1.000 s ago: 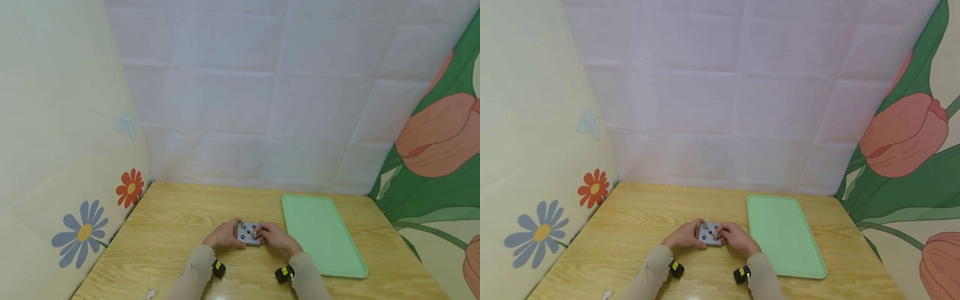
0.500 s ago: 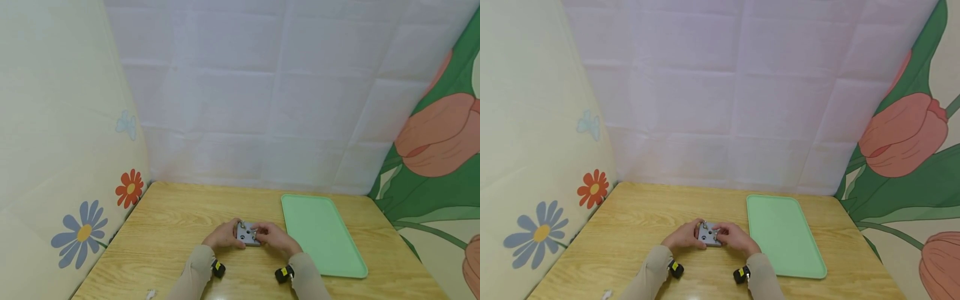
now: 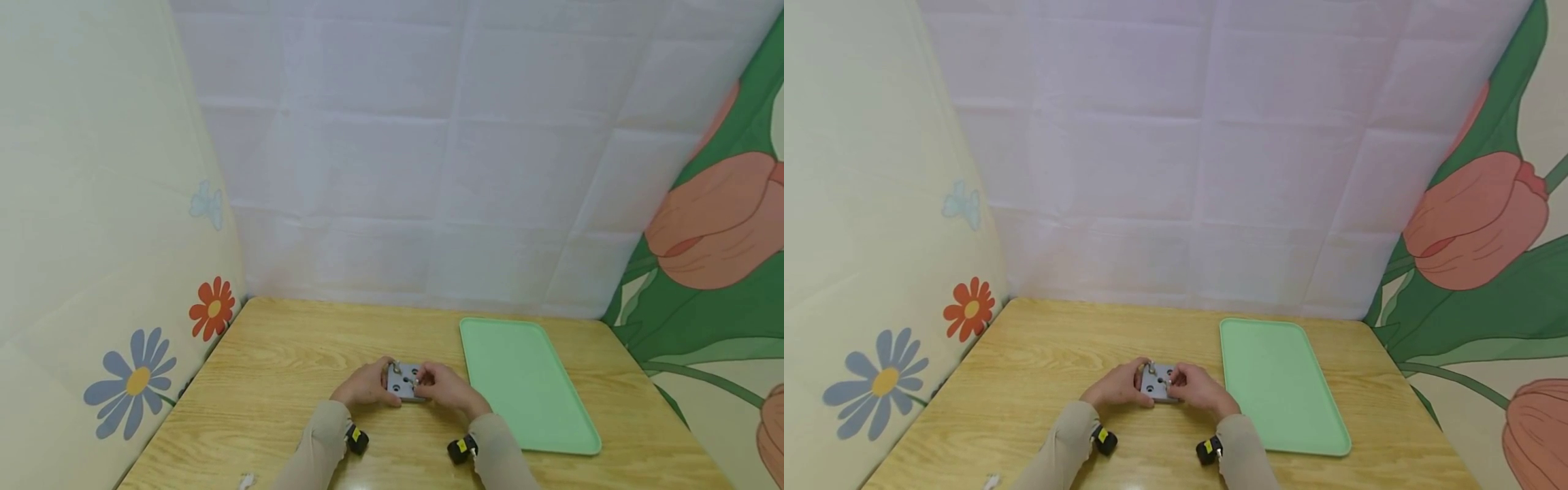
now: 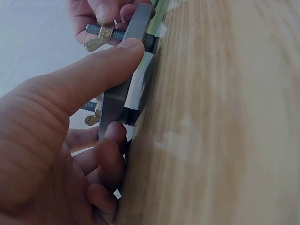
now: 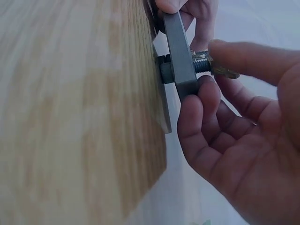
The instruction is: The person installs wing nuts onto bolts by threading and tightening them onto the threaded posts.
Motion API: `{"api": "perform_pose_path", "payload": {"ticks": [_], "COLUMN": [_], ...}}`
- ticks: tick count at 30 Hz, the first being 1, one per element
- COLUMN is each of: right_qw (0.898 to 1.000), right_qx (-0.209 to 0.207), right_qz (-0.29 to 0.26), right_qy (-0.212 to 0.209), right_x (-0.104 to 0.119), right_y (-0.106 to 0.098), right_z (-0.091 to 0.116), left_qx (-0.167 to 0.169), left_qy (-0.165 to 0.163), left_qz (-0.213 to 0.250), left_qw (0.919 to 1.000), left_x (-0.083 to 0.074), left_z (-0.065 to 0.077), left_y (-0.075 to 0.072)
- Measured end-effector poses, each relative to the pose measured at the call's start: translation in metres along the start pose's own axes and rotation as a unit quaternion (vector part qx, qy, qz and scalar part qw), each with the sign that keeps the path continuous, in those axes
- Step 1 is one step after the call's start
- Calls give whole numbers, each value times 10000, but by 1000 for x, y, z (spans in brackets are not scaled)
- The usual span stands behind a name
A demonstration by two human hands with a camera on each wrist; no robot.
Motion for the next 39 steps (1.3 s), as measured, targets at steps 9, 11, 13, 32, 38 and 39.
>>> {"api": "perform_pose_path", "payload": {"ticks": [9,11,13,32,38,39], "right_qw": [9962,9959,9965,9985,9993,9994], "right_qx": [202,229,250,303,196,196], "right_qz": [-840,-875,-789,-452,-304,-291], "right_qy": [65,77,76,66,22,15], "right_x": [1,4,5,-1,0,-1], "right_y": [0,-1,-1,2,1,1], "right_z": [4,6,6,1,1,0], "left_qx": [-21,-11,-1,10,-4,-7], "left_qy": [92,99,121,81,78,95], "left_qz": [96,116,156,212,295,313], "left_qw": [9999,9999,9998,9997,9995,9995], "left_x": [-1,0,0,1,0,0], "left_z": [1,1,1,1,1,2], "left_y": [1,1,1,2,2,2]}}
Point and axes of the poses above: each hand's wrist, its own z-axis away from the middle knuckle, its own y-axis out of the palm, x = y × z, the point moved 8 cm from there along -z, towards the middle knuckle, and after that the axes turned 9 degrees about y, right-handed, at the moved point
